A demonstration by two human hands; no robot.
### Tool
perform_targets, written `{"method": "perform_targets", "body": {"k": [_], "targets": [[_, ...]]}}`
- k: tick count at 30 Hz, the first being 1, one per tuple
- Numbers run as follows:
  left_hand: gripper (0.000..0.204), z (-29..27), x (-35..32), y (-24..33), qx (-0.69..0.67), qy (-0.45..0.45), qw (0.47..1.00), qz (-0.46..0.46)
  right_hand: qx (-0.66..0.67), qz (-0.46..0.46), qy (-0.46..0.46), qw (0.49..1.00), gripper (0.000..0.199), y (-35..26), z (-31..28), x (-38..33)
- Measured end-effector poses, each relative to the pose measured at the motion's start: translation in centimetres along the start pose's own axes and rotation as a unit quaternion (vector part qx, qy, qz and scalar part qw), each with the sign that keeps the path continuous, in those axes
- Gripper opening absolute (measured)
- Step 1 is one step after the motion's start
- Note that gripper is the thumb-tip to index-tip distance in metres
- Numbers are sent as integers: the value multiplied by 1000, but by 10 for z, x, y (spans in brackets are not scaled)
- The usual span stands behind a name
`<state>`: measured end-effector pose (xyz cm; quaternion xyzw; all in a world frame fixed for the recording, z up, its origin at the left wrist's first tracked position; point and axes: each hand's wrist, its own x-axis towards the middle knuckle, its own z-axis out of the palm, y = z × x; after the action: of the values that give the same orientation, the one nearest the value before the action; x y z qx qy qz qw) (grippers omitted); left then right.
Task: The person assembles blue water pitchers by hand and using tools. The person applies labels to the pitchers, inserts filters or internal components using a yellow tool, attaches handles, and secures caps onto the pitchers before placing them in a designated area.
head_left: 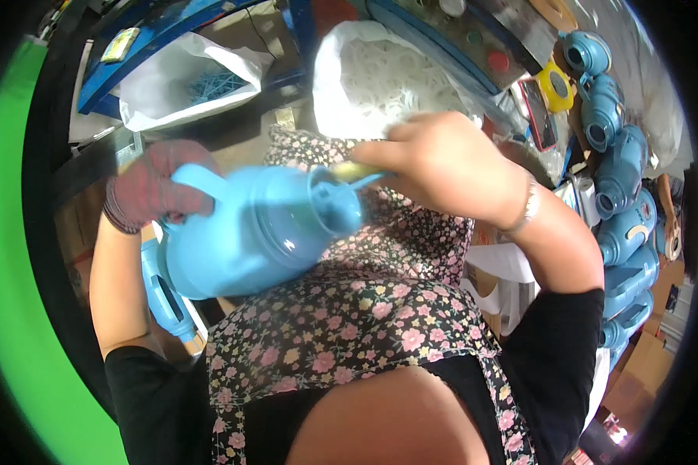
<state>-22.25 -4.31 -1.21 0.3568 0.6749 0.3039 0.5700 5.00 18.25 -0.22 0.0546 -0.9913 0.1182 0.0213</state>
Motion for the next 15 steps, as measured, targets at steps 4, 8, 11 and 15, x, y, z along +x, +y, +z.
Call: {"method": "perform_targets", "body": {"k": [4, 8, 11, 15], "targets": [[36, 16, -34, 6, 118, 46, 986, 104, 23, 24, 52, 998, 26, -23, -18, -26], [34, 1, -29, 0, 190, 14, 974, 124, -75, -6, 103, 992, 25, -34, -6, -11], [36, 14, -21, -20, 169, 49, 978, 110, 6, 41, 16, 999, 24, -20, -6, -28], [34, 27, -28, -42, 152, 185, 961, 139, 143, 198, 14, 970, 35, 6, -13, -51]]}}
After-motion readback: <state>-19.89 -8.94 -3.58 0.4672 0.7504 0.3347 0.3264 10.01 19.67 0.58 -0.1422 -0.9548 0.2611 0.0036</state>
